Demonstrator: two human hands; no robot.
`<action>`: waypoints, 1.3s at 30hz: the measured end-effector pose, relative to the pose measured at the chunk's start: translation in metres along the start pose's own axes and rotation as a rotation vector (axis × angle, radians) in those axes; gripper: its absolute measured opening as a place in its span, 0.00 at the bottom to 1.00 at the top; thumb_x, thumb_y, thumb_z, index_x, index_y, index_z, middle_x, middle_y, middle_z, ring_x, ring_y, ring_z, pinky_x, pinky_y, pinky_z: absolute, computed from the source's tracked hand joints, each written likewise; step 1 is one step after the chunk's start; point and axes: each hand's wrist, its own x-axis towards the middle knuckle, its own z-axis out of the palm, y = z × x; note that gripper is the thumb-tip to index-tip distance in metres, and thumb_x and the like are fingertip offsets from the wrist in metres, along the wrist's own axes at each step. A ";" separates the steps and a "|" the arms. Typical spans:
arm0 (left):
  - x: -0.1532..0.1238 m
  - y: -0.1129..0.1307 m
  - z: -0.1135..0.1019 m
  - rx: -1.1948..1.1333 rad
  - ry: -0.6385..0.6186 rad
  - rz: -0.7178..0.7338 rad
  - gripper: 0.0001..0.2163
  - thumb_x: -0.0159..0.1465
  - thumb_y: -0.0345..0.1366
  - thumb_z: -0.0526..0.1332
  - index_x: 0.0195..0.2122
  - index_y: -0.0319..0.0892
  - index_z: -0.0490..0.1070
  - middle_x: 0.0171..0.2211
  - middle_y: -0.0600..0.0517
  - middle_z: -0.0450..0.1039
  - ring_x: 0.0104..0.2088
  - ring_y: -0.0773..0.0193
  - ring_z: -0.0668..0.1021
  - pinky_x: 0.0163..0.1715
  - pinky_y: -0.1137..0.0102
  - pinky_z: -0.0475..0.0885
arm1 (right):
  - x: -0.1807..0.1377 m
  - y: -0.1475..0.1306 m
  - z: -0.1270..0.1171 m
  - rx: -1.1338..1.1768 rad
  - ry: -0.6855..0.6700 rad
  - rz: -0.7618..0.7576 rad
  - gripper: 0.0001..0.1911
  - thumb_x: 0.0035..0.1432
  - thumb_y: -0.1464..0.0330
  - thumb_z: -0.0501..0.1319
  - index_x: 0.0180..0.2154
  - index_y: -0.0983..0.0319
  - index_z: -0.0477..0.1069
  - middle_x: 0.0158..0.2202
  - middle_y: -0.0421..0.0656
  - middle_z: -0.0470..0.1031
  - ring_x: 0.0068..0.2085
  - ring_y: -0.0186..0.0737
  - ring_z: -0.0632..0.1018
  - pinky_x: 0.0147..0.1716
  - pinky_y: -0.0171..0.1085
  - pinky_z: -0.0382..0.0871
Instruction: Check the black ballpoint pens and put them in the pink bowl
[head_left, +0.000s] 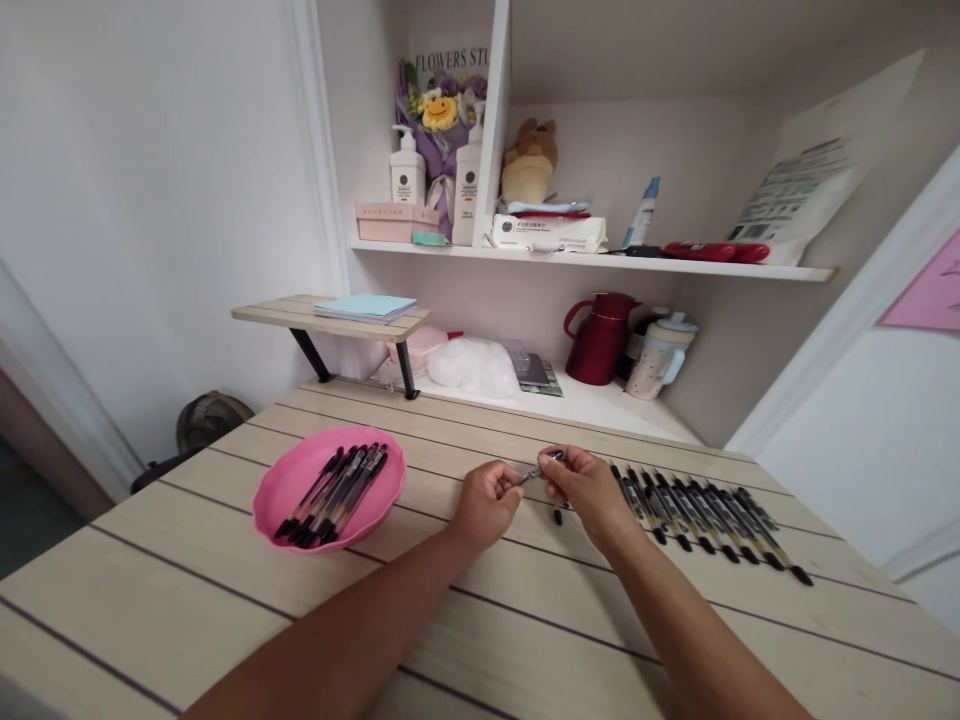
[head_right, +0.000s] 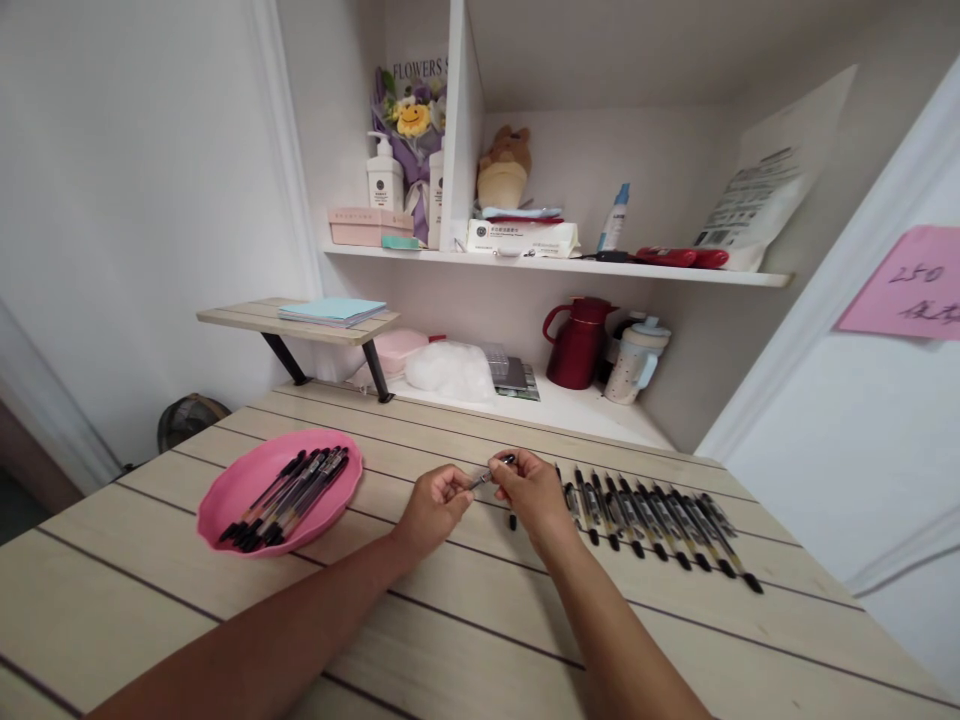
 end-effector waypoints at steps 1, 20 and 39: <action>0.001 0.001 0.000 0.012 0.013 0.000 0.01 0.48 0.29 0.59 0.22 0.40 0.66 0.16 0.58 0.60 0.18 0.72 0.62 0.19 0.77 0.55 | 0.001 -0.001 -0.003 -0.014 -0.001 0.004 0.17 0.39 0.57 0.64 0.28 0.63 0.68 0.18 0.36 0.68 0.15 0.28 0.65 0.14 0.29 0.51; -0.024 0.118 -0.168 1.450 0.175 -0.315 0.08 0.52 0.37 0.56 0.24 0.42 0.72 0.24 0.47 0.74 0.27 0.61 0.73 0.25 0.71 0.58 | 0.003 -0.040 -0.052 -0.023 0.268 -0.094 0.12 0.46 0.57 0.60 0.26 0.59 0.69 0.23 0.42 0.69 0.19 0.31 0.66 0.16 0.33 0.55; -0.009 0.050 -0.014 0.022 -0.116 -0.400 0.07 0.51 0.35 0.60 0.29 0.37 0.69 0.19 0.54 0.67 0.18 0.72 0.68 0.20 0.75 0.62 | -0.013 -0.013 -0.014 -1.410 0.024 -0.013 0.14 0.53 0.64 0.53 0.33 0.67 0.73 0.35 0.55 0.76 0.37 0.47 0.76 0.33 0.39 0.66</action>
